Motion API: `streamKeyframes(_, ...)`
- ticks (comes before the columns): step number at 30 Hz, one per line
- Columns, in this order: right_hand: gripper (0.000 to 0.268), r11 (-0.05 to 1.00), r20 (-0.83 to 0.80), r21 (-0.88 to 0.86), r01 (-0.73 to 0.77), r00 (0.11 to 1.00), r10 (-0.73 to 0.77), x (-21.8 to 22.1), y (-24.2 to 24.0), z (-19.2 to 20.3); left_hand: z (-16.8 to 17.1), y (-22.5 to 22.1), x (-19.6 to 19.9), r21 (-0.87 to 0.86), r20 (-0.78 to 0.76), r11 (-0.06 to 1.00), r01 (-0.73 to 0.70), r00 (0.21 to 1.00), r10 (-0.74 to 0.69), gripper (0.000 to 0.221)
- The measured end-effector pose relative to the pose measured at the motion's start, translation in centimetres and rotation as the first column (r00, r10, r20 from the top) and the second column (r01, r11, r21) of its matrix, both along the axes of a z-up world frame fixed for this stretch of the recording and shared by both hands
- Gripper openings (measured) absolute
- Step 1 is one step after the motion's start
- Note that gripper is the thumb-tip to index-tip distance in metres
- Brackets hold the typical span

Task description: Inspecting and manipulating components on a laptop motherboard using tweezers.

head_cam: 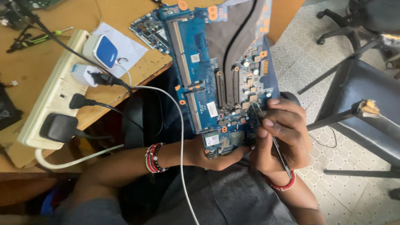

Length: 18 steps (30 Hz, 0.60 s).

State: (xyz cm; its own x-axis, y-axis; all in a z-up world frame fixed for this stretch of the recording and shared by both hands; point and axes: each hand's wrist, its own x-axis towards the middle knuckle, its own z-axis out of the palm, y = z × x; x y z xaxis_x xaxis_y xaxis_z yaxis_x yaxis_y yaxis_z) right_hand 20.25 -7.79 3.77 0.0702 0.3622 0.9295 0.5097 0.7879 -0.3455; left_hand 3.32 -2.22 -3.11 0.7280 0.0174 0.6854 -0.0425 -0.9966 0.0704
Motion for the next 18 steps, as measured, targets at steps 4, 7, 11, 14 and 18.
streamKeyframes(4, 0.007, 1.0, -0.016, 0.002, -0.01, 1.0, 0.01, -0.3, 0.2, -0.2, -0.2, -0.1, 0.6, -0.303, -0.037, 0.95, 0.072, 0.995, -0.087, 0.015)
streamKeyframes(7, 0.011, 1.0, -0.047, 0.008, 0.001, 0.999, -0.001, -0.8, 0.4, 0.0, 0.5, -0.4, 0.9, -0.55, 0.121, 0.814, 0.188, 0.982, -0.145, 0.019)
streamKeyframes(11, 0.014, 0.999, -0.096, 0.019, 0.025, 0.995, -0.023, -1.1, 0.5, 0.3, 1.4, -0.7, 1.0, -0.591, 0.236, 0.767, 0.249, 0.963, -0.132, 0.028)
streamKeyframes(14, 0.015, 0.999, -0.088, 0.014, 0.044, 0.995, -0.042, -1.1, 0.4, 0.3, 1.7, -0.7, 1.0, -0.651, 0.28, 0.703, 0.286, 0.951, -0.128, 0.029)
streamKeyframes(18, 0.014, 0.999, -0.074, 0.005, 0.048, 0.996, -0.048, -1.0, 0.4, 0.3, 1.4, -0.4, 1.1, -0.693, 0.276, 0.659, 0.291, 0.952, -0.13, 0.027)
